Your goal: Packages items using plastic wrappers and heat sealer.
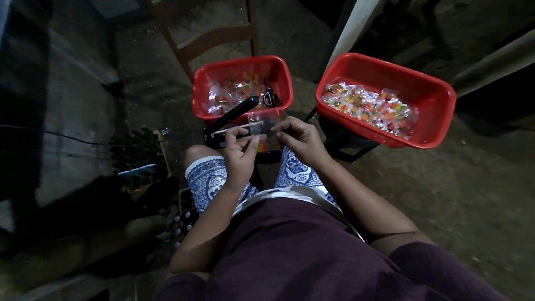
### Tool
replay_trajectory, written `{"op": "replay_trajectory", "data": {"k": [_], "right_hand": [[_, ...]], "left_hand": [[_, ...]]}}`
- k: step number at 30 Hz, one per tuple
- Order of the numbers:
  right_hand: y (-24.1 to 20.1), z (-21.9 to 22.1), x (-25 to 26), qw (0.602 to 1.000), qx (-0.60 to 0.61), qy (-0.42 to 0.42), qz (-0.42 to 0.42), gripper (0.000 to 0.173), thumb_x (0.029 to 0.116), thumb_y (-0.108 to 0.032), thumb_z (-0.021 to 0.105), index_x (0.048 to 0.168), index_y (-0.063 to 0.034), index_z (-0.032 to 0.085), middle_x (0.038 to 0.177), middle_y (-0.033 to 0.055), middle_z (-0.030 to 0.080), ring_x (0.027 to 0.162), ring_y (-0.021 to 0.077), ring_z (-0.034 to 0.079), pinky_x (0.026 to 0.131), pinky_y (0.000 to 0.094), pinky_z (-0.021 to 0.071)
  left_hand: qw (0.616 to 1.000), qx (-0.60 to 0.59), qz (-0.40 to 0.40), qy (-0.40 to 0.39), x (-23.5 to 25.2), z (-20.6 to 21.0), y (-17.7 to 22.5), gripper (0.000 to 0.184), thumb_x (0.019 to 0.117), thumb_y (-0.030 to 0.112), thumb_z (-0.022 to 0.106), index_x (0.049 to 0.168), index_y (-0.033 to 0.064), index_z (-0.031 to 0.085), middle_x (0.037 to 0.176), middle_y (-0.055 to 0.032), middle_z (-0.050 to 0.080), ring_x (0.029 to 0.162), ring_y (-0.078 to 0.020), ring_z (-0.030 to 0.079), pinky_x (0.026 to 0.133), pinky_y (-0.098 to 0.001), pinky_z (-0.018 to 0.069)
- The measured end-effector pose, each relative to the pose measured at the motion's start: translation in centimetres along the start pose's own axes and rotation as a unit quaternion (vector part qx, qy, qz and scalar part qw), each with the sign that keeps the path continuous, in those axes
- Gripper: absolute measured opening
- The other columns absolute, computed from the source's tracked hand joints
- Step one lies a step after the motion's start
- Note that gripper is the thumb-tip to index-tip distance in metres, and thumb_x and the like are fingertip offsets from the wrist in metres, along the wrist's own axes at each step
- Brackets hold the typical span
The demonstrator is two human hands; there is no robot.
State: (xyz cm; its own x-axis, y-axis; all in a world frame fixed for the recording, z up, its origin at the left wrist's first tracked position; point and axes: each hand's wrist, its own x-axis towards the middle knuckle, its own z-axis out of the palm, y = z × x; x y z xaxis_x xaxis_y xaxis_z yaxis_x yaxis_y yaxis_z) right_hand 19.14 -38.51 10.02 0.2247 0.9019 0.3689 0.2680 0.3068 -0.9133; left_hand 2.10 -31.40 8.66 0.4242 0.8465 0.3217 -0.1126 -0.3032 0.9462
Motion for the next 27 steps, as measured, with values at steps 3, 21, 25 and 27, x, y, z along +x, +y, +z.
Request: {"op": "replay_trajectory", "data": {"k": [3,21,25,27], "right_hand": [[-0.2,-0.3,-0.1,1.0,0.008,0.011,0.019,0.013,0.0956,0.001,0.06,0.105,0.0011,0.069,0.099,0.0019,0.064,0.08,0.0001,0.062,0.073,0.0159,0.0558],[1.0,-0.4,-0.3,0.996,0.073,-0.003,0.056,0.017,0.0936,0.0,0.064,0.11,-0.0009,0.069,0.101,0.0008,0.067,0.079,0.0026,0.065,0.073,0.0204,0.0585],[1.2,-0.4,-0.3,0.996,0.071,0.006,0.058,0.018,0.0932,0.001,0.064,0.11,-0.0008,0.069,0.103,0.0014,0.068,0.081,0.0026,0.065,0.075,0.0204,0.0584],[1.3,-0.4,-0.3,0.995,0.074,0.008,0.06,0.018,0.0931,0.002,0.064,0.11,-0.0009,0.069,0.103,0.0014,0.068,0.081,0.0026,0.065,0.075,0.0203,0.0585]], "left_hand": [[0.994,0.038,0.103,-0.013,0.5,-0.4,-0.7,0.011,0.0898,-0.007,0.069,0.1,-0.0033,0.067,0.103,-0.0068,0.07,0.096,-0.0079,0.069,0.084,-0.0243,0.0594],[0.998,0.013,0.043,-0.034,0.6,-1.4,-1.0,0.016,0.0971,-0.006,0.055,0.105,-0.0033,0.069,0.099,-0.002,0.071,0.087,-0.005,0.069,0.081,-0.0246,0.06],[0.998,0.019,0.017,-0.057,0.7,-1.6,-0.5,0.019,0.092,-0.005,0.066,0.11,-0.0055,0.071,0.111,-0.007,0.067,0.098,-0.0051,0.066,0.087,-0.0217,0.0573],[0.998,0.009,0.009,-0.059,0.8,-1.7,-0.5,0.023,0.0894,-0.007,0.068,0.112,-0.0052,0.071,0.111,-0.0062,0.068,0.096,-0.0046,0.066,0.086,-0.021,0.0575]]}}
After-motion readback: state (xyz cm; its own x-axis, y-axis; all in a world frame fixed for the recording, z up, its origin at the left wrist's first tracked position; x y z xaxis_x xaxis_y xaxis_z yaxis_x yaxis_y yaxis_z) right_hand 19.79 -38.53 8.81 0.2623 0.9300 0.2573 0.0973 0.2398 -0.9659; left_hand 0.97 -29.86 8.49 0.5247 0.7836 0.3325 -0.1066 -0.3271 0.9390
